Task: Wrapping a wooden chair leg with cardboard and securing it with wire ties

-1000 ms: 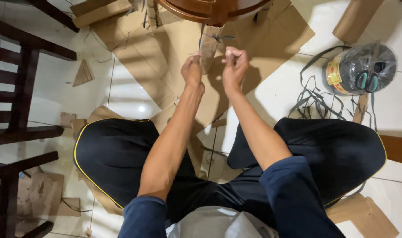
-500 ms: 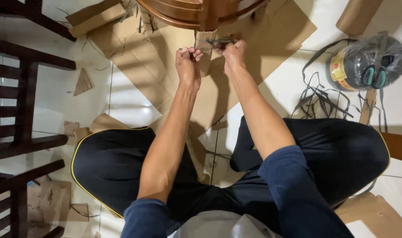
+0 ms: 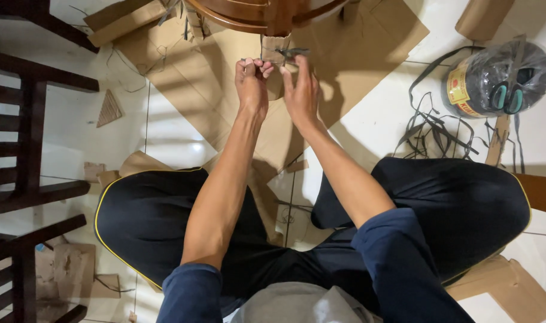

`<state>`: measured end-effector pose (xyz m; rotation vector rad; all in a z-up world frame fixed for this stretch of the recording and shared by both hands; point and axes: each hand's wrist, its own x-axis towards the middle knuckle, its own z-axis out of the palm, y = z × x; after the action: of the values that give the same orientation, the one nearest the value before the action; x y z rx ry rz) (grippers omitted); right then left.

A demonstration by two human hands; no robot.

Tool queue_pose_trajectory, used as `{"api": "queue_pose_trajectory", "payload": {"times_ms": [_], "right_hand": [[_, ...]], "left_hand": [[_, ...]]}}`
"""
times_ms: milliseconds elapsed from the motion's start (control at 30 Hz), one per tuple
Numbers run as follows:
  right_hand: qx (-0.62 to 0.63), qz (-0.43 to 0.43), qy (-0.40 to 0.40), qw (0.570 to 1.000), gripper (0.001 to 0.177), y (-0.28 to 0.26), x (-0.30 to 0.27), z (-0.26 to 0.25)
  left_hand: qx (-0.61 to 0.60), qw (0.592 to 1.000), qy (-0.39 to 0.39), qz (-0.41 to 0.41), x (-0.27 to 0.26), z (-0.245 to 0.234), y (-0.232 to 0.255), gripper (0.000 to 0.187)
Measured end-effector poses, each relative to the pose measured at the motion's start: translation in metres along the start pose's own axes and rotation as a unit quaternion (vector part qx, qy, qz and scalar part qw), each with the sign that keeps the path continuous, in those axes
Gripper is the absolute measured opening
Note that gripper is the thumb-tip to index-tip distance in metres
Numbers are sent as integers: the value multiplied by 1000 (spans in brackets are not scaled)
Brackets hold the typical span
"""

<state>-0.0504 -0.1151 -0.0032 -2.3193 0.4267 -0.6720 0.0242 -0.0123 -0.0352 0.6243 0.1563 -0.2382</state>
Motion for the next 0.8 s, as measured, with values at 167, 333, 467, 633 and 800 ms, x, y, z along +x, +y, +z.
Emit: {"api": "queue_pose_trajectory", "payload": {"times_ms": [167, 333, 467, 633, 800], "right_hand": [[94, -46, 7, 994, 8, -41, 19, -39], [92, -48, 9, 995, 10, -28, 24, -32], [96, -69, 30, 992, 7, -33, 17, -41], [44, -187, 28, 981, 32, -2, 11, -22], [119, -249, -7, 961, 30, -22, 14, -30]], "left_hand": [[31, 1000, 3, -1, -1, -1, 4, 8], [41, 999, 5, 5, 5, -2, 4, 11], [35, 999, -1, -11, 2, -3, 4, 11], [46, 999, 9, -28, -3, 6, 12, 11], [28, 999, -2, -27, 1, 1, 8, 9]]}}
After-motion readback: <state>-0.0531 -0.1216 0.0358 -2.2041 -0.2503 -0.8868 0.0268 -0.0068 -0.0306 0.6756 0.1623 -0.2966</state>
